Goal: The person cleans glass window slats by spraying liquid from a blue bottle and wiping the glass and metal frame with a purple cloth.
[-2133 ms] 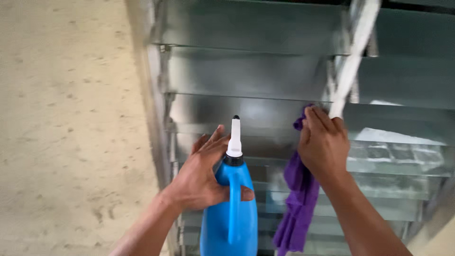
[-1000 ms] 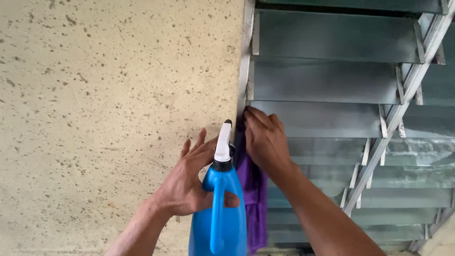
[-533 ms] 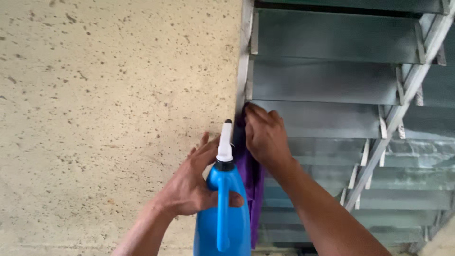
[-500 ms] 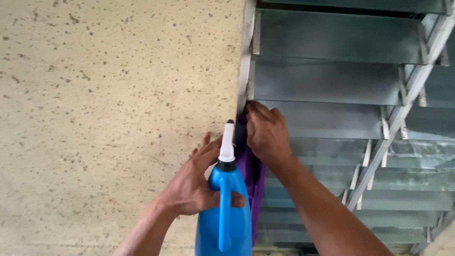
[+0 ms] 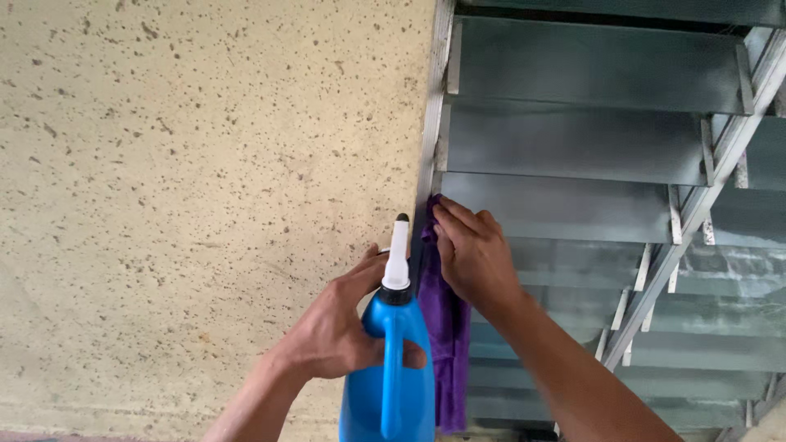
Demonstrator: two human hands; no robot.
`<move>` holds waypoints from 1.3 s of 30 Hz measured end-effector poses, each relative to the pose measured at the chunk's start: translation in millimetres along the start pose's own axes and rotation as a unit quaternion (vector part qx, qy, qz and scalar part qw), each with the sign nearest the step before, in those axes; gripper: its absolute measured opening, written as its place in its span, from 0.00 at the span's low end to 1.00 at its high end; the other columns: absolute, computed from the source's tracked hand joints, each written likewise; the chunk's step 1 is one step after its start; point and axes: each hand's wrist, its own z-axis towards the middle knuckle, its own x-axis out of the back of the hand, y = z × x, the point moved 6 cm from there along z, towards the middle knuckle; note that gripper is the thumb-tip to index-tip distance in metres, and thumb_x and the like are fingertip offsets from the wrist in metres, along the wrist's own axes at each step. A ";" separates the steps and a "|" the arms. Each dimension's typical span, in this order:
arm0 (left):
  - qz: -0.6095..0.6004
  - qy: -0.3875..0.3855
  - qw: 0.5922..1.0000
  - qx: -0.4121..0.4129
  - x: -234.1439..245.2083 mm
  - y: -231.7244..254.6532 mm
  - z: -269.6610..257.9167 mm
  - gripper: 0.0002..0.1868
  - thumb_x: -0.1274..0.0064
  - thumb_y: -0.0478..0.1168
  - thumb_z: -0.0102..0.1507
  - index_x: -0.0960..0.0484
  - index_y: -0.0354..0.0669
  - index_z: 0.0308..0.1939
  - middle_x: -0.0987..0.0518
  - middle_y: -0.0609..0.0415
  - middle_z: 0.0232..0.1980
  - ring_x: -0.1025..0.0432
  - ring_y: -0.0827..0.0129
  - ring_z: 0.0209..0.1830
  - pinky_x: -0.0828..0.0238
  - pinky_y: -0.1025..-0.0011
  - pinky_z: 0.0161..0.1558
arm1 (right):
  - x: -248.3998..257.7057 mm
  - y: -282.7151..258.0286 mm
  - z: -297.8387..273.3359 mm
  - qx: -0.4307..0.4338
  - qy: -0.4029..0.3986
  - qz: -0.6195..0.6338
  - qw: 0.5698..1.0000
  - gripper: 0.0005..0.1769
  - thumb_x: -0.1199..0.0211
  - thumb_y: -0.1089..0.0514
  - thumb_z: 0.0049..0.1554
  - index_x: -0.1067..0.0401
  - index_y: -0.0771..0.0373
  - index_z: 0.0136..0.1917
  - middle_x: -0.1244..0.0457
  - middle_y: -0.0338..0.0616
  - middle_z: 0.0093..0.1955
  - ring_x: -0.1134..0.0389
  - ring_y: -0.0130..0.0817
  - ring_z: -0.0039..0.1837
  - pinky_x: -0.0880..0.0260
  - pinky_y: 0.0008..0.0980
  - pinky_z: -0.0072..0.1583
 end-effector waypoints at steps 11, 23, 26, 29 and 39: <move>-0.047 -0.003 0.999 0.017 -1.0 -14.9 -13.4 0.59 0.24 0.57 0.41 0.31 0.41 0.73 0.35 0.37 0.77 0.49 0.52 0.84 0.50 0.57 0.76 | -6.5 10.8 14.8 -0.024 -0.011 0.017 0.999 0.15 0.40 0.62 0.61 0.24 0.68 0.60 0.31 0.51 0.64 0.32 0.46 0.46 0.31 0.42 0.54; -0.068 -0.084 0.994 0.030 -18.7 -19.5 -5.5 0.70 0.23 0.63 0.38 0.40 0.43 0.78 0.26 0.43 0.74 0.35 0.55 0.75 0.40 0.59 0.75 | -1.6 13.4 16.4 -0.027 -0.055 0.022 0.998 0.17 0.39 0.60 0.60 0.24 0.66 0.61 0.32 0.49 0.65 0.32 0.49 0.48 0.31 0.42 0.57; -0.015 -0.096 0.995 0.005 -23.4 -20.6 -3.0 0.67 0.24 0.64 0.37 0.35 0.42 0.75 0.36 0.43 0.80 0.44 0.54 0.81 0.51 0.55 0.77 | 3.2 16.5 25.0 -0.002 -0.047 0.024 0.999 0.16 0.39 0.61 0.60 0.23 0.66 0.61 0.31 0.48 0.65 0.31 0.49 0.51 0.31 0.42 0.57; 0.035 -0.082 0.996 -0.020 -24.5 -29.5 -1.8 0.62 0.24 0.66 0.37 0.26 0.46 0.72 0.41 0.44 0.83 0.56 0.52 0.85 0.64 0.48 0.79 | 6.2 10.3 11.4 0.056 -0.054 -0.008 0.997 0.16 0.40 0.63 0.58 0.23 0.67 0.59 0.32 0.50 0.66 0.30 0.47 0.55 0.31 0.43 0.58; 0.058 -0.074 0.995 0.031 -7.7 -53.6 0.4 0.63 0.26 0.69 0.32 0.23 0.57 0.70 0.41 0.58 0.84 0.65 0.57 0.87 0.76 0.44 0.78 | 1.2 8.4 -79.7 -0.001 0.024 0.059 0.998 0.14 0.36 0.65 0.58 0.24 0.68 0.58 0.31 0.51 0.60 0.29 0.47 0.54 0.28 0.43 0.56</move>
